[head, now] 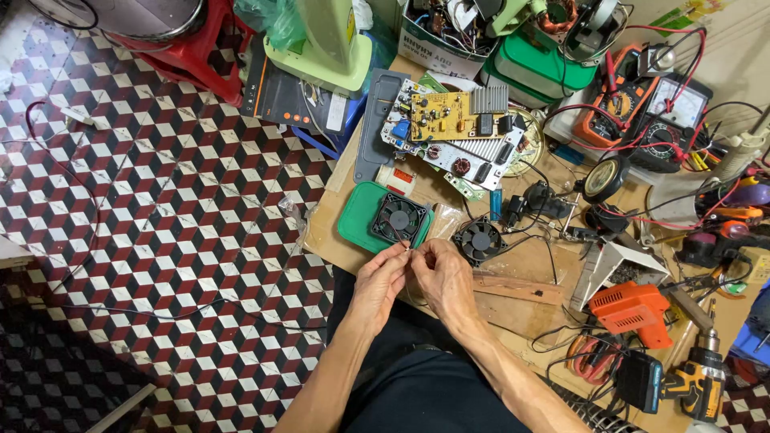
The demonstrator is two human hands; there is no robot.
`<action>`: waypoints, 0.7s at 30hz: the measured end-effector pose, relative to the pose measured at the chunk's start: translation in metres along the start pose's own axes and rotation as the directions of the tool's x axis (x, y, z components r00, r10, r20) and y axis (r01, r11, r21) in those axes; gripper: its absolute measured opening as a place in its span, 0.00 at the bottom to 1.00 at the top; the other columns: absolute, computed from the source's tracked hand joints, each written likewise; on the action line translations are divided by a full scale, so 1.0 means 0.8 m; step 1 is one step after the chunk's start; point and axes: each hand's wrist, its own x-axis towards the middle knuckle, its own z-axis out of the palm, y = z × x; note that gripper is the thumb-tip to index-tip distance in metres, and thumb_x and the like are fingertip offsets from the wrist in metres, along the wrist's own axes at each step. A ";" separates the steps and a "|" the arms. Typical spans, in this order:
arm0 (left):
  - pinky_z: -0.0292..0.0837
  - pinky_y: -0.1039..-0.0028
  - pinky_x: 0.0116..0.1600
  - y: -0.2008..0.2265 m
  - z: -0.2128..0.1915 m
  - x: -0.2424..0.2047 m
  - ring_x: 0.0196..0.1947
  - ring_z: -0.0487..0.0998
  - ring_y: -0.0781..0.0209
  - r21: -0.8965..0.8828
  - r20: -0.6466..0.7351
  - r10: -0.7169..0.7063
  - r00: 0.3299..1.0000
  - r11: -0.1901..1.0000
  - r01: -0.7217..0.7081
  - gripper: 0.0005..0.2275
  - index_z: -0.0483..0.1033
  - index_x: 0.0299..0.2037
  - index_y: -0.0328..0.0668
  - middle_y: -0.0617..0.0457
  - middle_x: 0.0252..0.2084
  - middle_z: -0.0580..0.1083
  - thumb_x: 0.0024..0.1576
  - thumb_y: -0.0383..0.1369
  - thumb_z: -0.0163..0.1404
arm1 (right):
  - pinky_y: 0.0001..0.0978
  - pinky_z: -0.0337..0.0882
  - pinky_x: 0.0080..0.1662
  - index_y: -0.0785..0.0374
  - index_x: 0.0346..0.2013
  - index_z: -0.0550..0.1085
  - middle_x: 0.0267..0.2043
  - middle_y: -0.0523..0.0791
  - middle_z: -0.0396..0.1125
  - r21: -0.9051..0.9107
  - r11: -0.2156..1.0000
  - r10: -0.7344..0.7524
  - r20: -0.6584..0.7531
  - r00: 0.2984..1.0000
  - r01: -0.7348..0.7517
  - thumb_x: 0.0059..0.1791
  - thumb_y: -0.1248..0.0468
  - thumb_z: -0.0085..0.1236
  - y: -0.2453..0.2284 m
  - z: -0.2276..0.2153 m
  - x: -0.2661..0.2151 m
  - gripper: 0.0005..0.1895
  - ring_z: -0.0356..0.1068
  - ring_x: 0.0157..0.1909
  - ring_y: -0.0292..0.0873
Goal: The person is repairing a cooling fan by stripping wires and testing them with a multimeter.
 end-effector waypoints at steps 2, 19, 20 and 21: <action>0.74 0.72 0.58 0.002 0.003 -0.003 0.51 0.78 0.61 0.011 -0.003 -0.007 1.000 1.000 0.007 0.14 0.72 0.56 0.30 0.47 0.51 0.76 0.60 0.26 0.52 | 0.40 0.72 0.39 0.68 0.32 0.76 0.35 0.51 0.72 0.002 0.999 -0.035 -0.016 0.999 0.035 0.48 0.62 0.58 0.005 0.001 -0.002 0.09 0.74 0.34 0.49; 0.72 0.69 0.60 -0.019 -0.024 -0.029 0.57 0.79 0.56 0.165 -0.164 -0.142 0.976 0.972 0.169 0.28 0.61 0.69 0.36 0.45 0.57 0.78 0.58 0.30 0.53 | 0.24 0.66 0.31 0.70 0.38 0.78 0.27 0.39 0.67 0.549 0.820 0.241 -0.073 0.968 -0.163 0.53 0.62 0.56 0.081 -0.029 -0.013 0.11 0.63 0.28 0.31; 0.75 0.67 0.59 -0.025 -0.037 -0.025 0.56 0.80 0.55 0.136 -0.197 -0.207 0.958 0.962 0.236 0.28 0.62 0.69 0.39 0.46 0.56 0.79 0.57 0.29 0.53 | 0.25 0.64 0.31 0.68 0.42 0.77 0.27 0.39 0.66 0.587 0.790 0.284 -0.094 0.954 -0.177 0.54 0.62 0.54 0.087 -0.037 -0.018 0.11 0.62 0.28 0.32; 0.77 0.65 0.57 -0.028 -0.052 -0.021 0.55 0.80 0.55 0.108 -0.237 -0.269 0.934 0.948 0.300 0.27 0.63 0.68 0.41 0.48 0.56 0.80 0.56 0.29 0.53 | 0.26 0.62 0.31 0.67 0.46 0.76 0.27 0.40 0.65 0.630 0.753 0.327 -0.107 0.939 -0.190 0.54 0.62 0.52 0.092 -0.041 -0.022 0.12 0.60 0.28 0.33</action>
